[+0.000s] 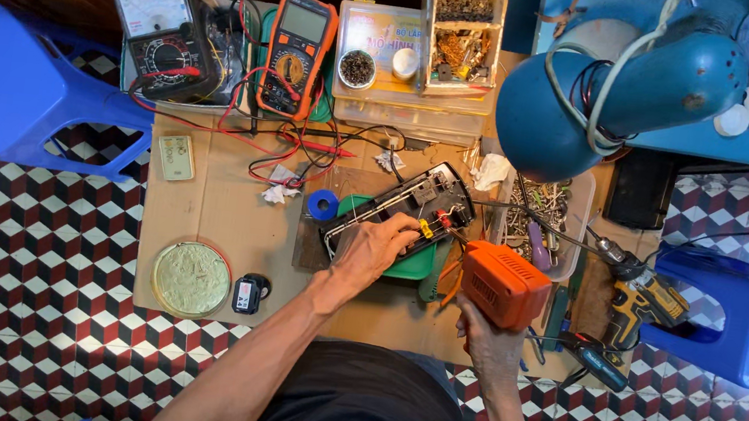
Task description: The person works on an open electronic device on a cluttered workbench. They apply blue tape to a component, use a heat gun to warm a section, and manipulate internal wires with pliers and their hands.
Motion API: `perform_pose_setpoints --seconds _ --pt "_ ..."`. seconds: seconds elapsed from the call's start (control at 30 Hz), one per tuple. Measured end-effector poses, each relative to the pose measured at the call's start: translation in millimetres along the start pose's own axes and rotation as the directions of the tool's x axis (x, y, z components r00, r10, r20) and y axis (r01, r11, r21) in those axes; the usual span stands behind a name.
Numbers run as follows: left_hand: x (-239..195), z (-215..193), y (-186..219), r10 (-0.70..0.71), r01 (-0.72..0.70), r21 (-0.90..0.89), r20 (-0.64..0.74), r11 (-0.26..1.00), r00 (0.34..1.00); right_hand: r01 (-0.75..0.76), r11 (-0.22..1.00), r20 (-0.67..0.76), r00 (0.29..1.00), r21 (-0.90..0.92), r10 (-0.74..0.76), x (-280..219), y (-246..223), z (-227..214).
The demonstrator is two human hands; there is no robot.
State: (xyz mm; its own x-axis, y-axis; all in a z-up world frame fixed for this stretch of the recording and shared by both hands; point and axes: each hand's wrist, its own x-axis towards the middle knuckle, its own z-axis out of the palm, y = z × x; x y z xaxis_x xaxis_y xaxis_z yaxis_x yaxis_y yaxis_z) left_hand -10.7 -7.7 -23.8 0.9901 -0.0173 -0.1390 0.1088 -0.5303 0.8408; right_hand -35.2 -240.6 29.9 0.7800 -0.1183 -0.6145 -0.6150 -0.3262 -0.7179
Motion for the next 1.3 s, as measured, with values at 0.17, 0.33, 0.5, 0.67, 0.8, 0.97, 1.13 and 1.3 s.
perform_pose_setpoints --seconds 0.17,0.33,0.5,0.67,0.8,0.97,1.13,1.3 --pt "2.0 6.1 4.8 -0.026 0.033 0.072 -0.096 0.997 0.995 0.371 0.887 0.044 0.927 -0.274 -0.373 26.0 45.4 -3.4" --pt "-0.1 4.0 10.0 0.029 -0.007 0.143 -0.148 0.990 0.989 0.651 0.381 0.322 0.699 -0.657 -0.639 42.0 69.8 -8.1" --pt "-2.9 0.5 15.3 -0.089 0.102 0.077 -0.154 0.992 0.984 0.136 0.967 0.031 0.991 -0.216 -0.132 18.0 36.6 -6.7" --pt "-3.7 -5.6 16.8 -0.358 0.323 -0.219 -0.145 0.921 0.922 0.178 0.955 0.007 0.983 0.239 -0.185 3.5 -21.3 2.3" --pt "-14.4 -9.7 9.6 -0.452 0.401 -0.263 -0.173 0.877 0.875 0.102 0.951 -0.014 0.995 0.291 -0.103 9.4 -49.5 13.9" --pt "-23.8 -19.5 -0.1 -0.416 0.340 -0.280 -0.288 0.898 0.862 0.130 0.927 -0.045 0.991 0.352 -0.122 15.2 -67.1 22.5" --pt "-29.9 -28.0 -9.0 -0.428 0.342 -0.291 -0.322 0.893 0.844 0.050 0.943 -0.038 0.998 0.329 -0.040 14.5 -57.1 24.1" --pt "-20.3 -31.7 -20.8 -0.444 0.363 -0.273 -0.354 0.891 0.823 0.117 0.940 -0.031 0.993 0.321 -0.113 9.6 -39.2 17.0"
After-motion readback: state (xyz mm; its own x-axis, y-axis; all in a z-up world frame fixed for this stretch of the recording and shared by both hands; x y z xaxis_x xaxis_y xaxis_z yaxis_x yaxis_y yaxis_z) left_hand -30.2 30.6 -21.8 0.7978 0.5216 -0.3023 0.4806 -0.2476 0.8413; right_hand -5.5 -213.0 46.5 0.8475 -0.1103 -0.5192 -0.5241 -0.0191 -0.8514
